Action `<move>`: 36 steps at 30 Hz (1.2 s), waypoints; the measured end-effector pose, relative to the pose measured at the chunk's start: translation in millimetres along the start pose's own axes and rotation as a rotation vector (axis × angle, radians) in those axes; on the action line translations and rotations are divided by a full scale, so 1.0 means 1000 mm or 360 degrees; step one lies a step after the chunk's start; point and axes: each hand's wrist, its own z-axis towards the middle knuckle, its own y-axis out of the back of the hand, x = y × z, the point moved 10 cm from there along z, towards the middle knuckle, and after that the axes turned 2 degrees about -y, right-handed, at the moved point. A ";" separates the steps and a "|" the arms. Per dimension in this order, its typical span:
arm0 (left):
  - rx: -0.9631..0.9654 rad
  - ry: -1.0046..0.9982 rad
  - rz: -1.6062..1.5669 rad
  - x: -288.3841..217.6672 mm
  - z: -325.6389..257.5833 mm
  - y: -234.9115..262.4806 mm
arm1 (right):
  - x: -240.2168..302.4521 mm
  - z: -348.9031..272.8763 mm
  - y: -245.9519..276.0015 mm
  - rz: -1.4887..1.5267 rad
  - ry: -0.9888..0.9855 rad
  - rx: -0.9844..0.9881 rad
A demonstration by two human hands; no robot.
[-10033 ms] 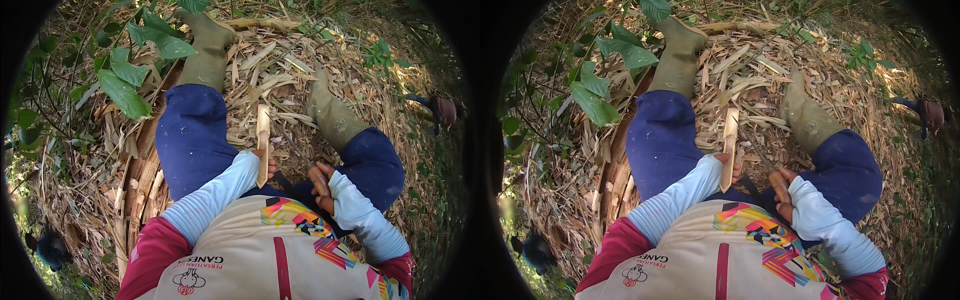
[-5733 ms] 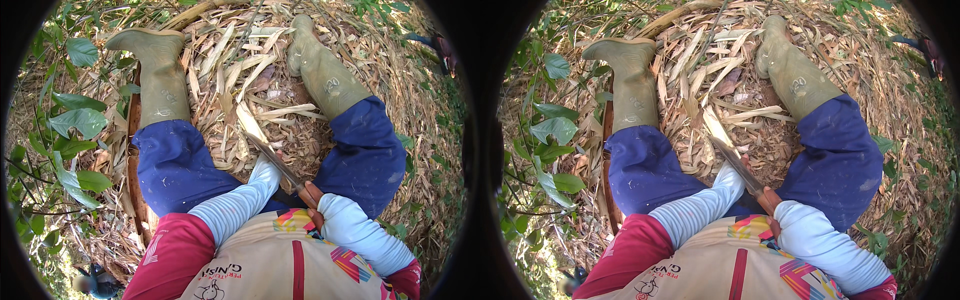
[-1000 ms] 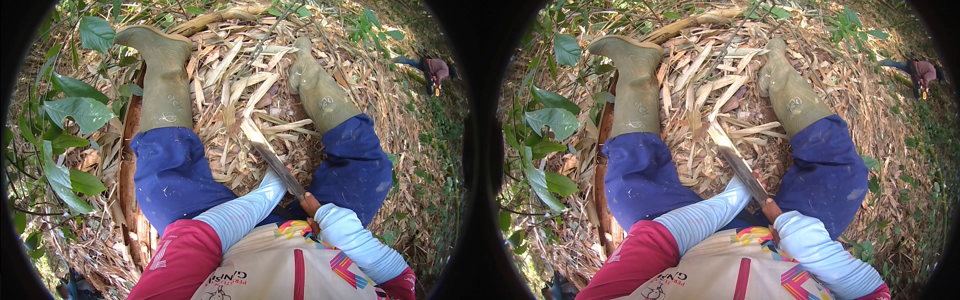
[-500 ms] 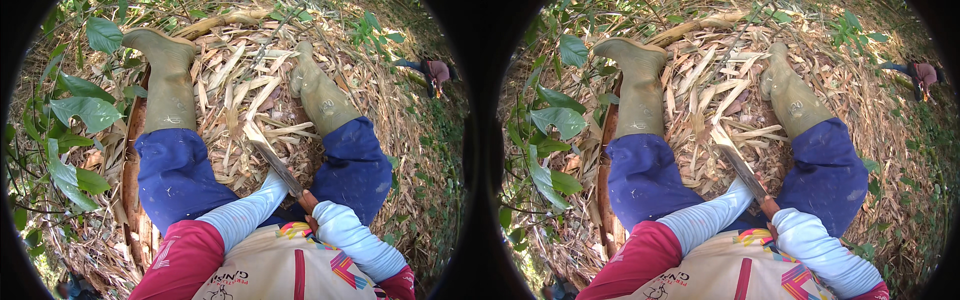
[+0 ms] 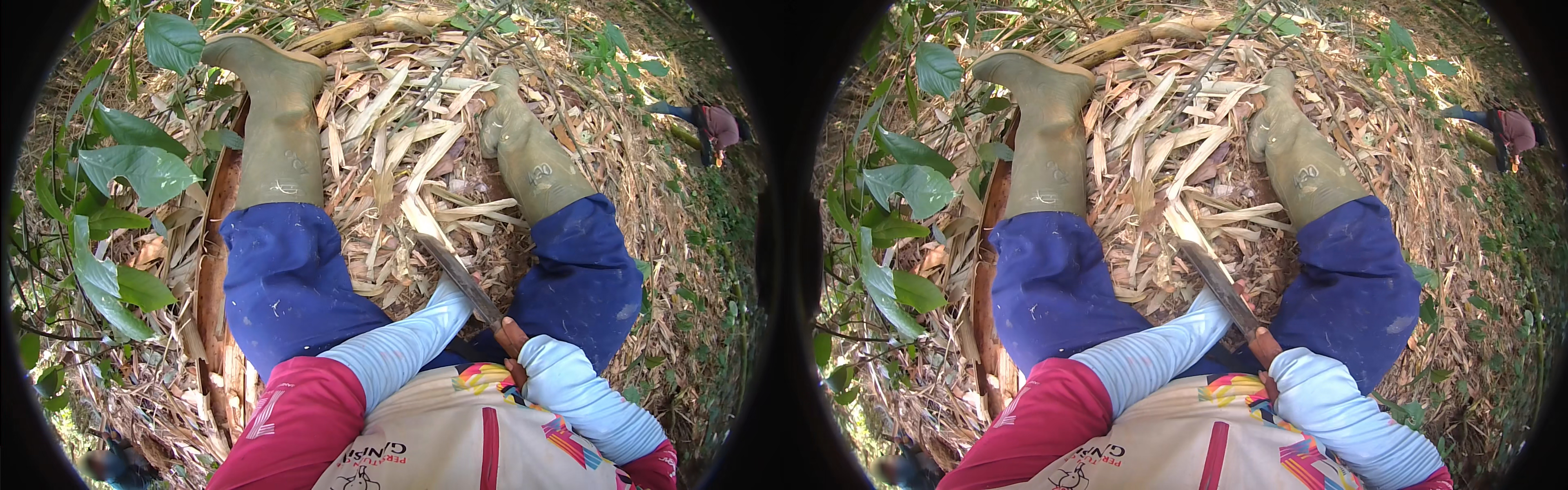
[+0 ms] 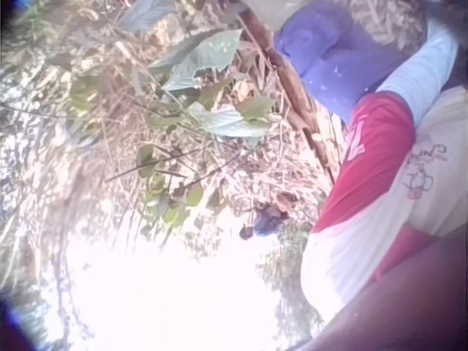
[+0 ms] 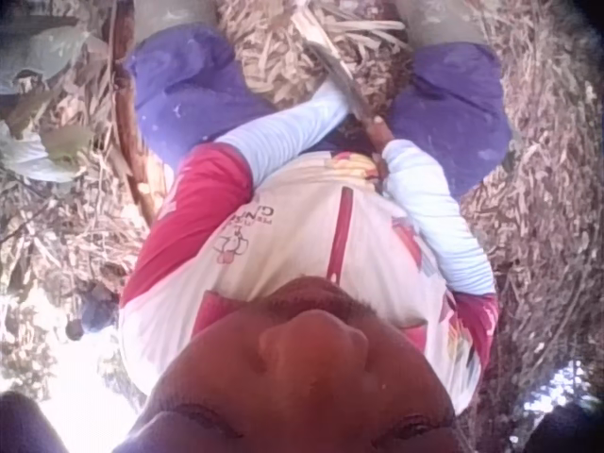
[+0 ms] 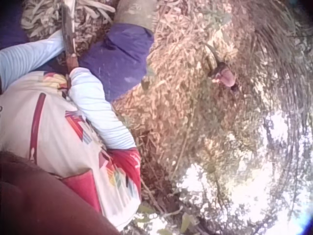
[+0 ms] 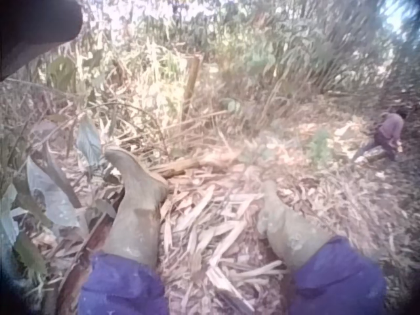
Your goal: The person sits on the forest floor and uses a large machete to split a piece of bamboo. They hold the bamboo with one hand and strike it with the machete to create thin slats, occasionally adjusting the piece to continue splitting.
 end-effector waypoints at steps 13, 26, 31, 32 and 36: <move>0.0533 -0.0338 0.1687 -0.010 0.008 -0.003 | -0.003 0.008 0.019 -0.0033 0.0030 0.0127; -0.0092 0.0148 -0.0156 -0.007 -0.008 0.003 | -0.033 0.014 -0.022 0.0172 -0.0240 0.0263; -0.0043 0.0289 -0.0370 0.013 0.005 0.013 | -0.030 0.010 -0.022 0.0188 -0.0170 0.0113; -0.0050 0.0307 -0.0420 0.015 0.006 0.014 | -0.029 0.009 -0.021 0.0195 -0.0257 0.0152; -0.0009 0.0347 -0.0560 0.020 0.011 0.017 | -0.026 0.008 -0.020 0.0198 -0.0216 0.0105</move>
